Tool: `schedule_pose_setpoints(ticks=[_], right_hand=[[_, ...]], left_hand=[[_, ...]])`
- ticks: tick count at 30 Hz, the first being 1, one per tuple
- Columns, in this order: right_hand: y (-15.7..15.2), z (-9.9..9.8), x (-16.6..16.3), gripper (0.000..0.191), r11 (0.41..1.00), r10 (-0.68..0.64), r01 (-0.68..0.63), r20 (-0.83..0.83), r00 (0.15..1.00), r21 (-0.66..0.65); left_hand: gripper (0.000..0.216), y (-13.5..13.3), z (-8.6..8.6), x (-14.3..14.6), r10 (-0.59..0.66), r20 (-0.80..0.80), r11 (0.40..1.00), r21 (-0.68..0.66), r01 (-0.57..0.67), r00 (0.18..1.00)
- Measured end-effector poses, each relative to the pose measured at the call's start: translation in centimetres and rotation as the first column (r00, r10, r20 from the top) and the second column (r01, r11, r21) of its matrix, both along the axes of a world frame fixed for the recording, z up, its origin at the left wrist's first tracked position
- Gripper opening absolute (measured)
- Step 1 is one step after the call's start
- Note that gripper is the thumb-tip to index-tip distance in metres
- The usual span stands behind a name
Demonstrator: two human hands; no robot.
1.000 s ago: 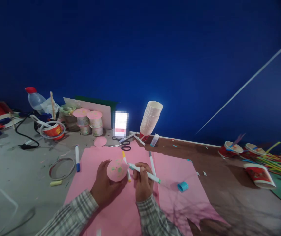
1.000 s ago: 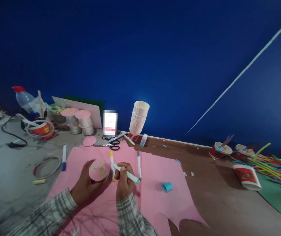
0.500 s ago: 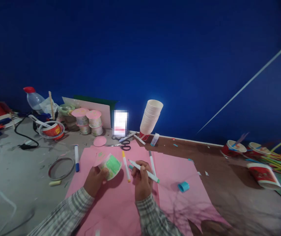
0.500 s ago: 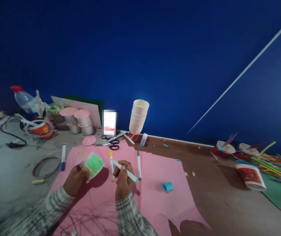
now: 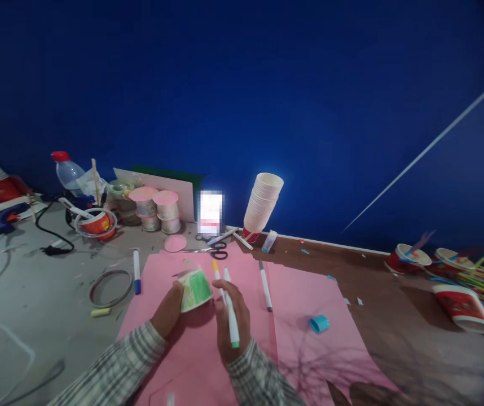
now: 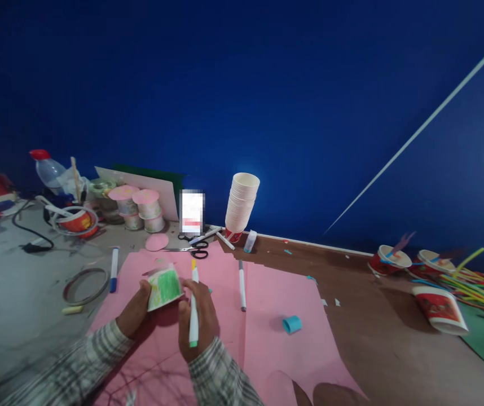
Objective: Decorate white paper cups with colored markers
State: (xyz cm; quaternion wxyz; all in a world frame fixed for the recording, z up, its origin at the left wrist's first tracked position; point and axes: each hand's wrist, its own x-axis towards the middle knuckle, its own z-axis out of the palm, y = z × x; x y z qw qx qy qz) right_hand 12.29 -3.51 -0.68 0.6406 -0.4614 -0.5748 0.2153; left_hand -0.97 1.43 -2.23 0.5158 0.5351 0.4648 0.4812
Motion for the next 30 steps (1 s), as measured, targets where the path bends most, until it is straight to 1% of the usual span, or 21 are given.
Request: schedule_pose_setpoints(ticks=[2,3,5,6,8,9,12,16,19,21,25,27,28,30], right_hand=[[-0.1,-0.1,-0.1,0.049,0.999,0.04,-0.042,0.087,0.995,0.023],[0.0,-0.2,-0.2,0.053,0.998,0.041,-0.045,0.116,0.992,0.034],[0.2,-0.3,-0.1,0.054,0.999,0.015,-0.021,0.132,0.991,0.048],[0.3,-0.3,-0.1,0.052,0.999,0.0,-0.006,0.123,0.992,0.047],[0.6,-0.3,0.1,0.047,0.999,-0.022,0.019,0.095,0.995,0.026],[0.7,-0.2,0.2,0.044,1.0,-0.025,0.024,0.083,0.996,0.018],[0.9,0.0,0.2,0.039,0.999,-0.028,0.027,0.061,0.998,0.03],[0.9,-0.2,0.0,0.033,0.998,-0.048,0.046,0.037,0.998,0.033],[1.0,-0.5,0.0,0.033,0.999,-0.043,0.041,0.065,0.997,0.031],[1.0,-0.7,0.1,0.034,0.999,-0.041,0.038,0.098,0.994,0.031],[1.1,-0.9,0.2,0.033,0.997,-0.071,0.071,0.114,0.991,0.009],[1.2,-1.0,0.1,0.032,0.997,-0.078,0.077,0.097,0.992,0.01],[1.2,-1.0,0.1,0.032,0.997,-0.077,0.076,0.089,0.993,0.017],[1.2,-1.0,0.1,0.034,0.997,-0.067,0.065,0.088,0.994,0.032]], left_hand=[[0.068,-0.2,0.4,0.4,0.003,0.115,0.996,-0.089,0.007,0.993],[0.068,-0.4,0.7,0.5,-0.003,0.171,0.991,-0.134,0.026,0.985],[0.068,-0.7,1.5,0.8,-0.041,0.358,0.958,-0.251,0.138,0.933],[0.064,-0.9,1.9,0.9,-0.072,0.427,0.945,-0.259,0.198,0.901],[0.059,-1.4,2.6,1.1,-0.154,0.519,0.933,-0.205,0.297,0.841],[0.06,-1.6,2.9,1.1,-0.188,0.539,0.925,-0.183,0.332,0.821],[0.063,-1.9,3.1,1.1,-0.206,0.546,0.926,-0.16,0.342,0.812],[0.062,-1.7,2.4,0.7,-0.208,0.542,0.934,-0.138,0.331,0.814],[0.061,-1.5,2.1,0.3,-0.204,0.539,0.935,-0.14,0.325,0.817],[0.066,-1.5,2.3,0.2,-0.233,0.582,0.918,-0.132,0.373,0.779],[0.076,-1.7,2.6,0.3,-0.313,0.702,0.854,-0.086,0.513,0.64],[0.072,-1.7,2.6,0.5,-0.286,0.738,0.851,-0.098,0.516,0.611],[0.067,-1.7,2.6,0.6,-0.26,0.744,0.854,-0.119,0.506,0.616],[0.058,-1.5,2.6,0.8,-0.206,0.728,0.871,-0.168,0.462,0.654]])
